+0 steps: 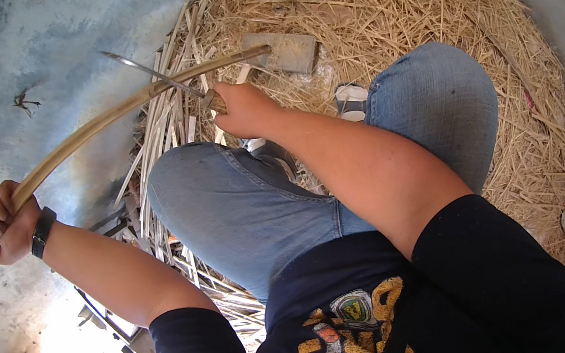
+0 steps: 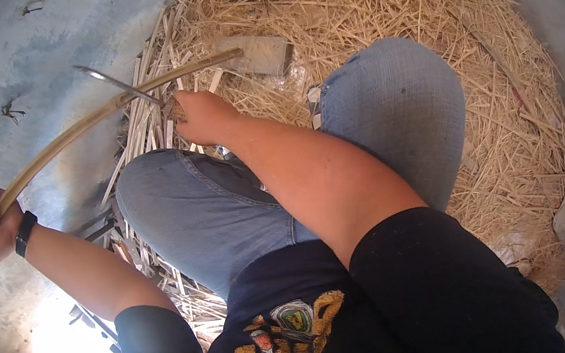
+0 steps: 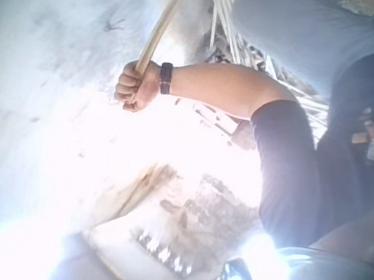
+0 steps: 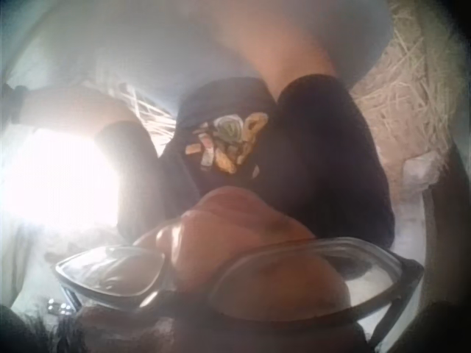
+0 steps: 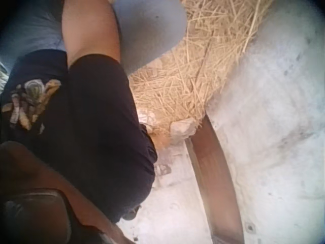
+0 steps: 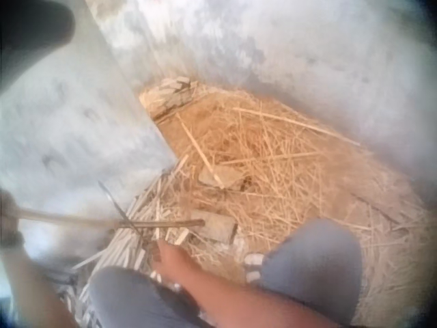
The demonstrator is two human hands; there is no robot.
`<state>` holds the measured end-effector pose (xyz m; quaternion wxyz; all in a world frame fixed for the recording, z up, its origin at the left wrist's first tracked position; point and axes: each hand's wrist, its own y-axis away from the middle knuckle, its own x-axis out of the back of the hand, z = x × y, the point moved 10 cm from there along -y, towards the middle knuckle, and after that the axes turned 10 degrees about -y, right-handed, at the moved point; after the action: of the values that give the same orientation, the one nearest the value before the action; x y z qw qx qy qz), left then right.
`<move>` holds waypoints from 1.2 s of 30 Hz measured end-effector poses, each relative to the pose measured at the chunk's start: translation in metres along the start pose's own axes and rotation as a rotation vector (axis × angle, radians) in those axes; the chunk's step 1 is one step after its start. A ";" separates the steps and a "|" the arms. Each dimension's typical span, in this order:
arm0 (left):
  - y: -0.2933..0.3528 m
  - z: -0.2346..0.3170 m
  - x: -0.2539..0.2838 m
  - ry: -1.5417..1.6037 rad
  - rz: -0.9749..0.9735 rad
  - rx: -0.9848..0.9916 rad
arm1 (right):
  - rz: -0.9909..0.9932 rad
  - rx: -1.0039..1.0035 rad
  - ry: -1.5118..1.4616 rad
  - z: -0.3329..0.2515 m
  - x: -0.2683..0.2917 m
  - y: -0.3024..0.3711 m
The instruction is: The person sits on a straw-covered floor and uses a curved blade to split long bamboo poles into thin strips. They hold the pole with one hand and repeatedly strike it with the blade to separate the fibers, accumulating a pile of split bamboo strips.
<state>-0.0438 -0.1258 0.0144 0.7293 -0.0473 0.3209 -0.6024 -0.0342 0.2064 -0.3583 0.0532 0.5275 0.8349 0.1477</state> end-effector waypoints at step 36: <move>0.268 0.307 -0.072 0.038 -0.149 -0.778 | 0.087 0.462 0.601 -0.169 0.139 0.031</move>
<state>0.3401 -0.0855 0.1647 0.6052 -0.3321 0.5345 -0.4876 -0.1093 0.3110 -0.1791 -0.3209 0.4936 0.8013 0.1057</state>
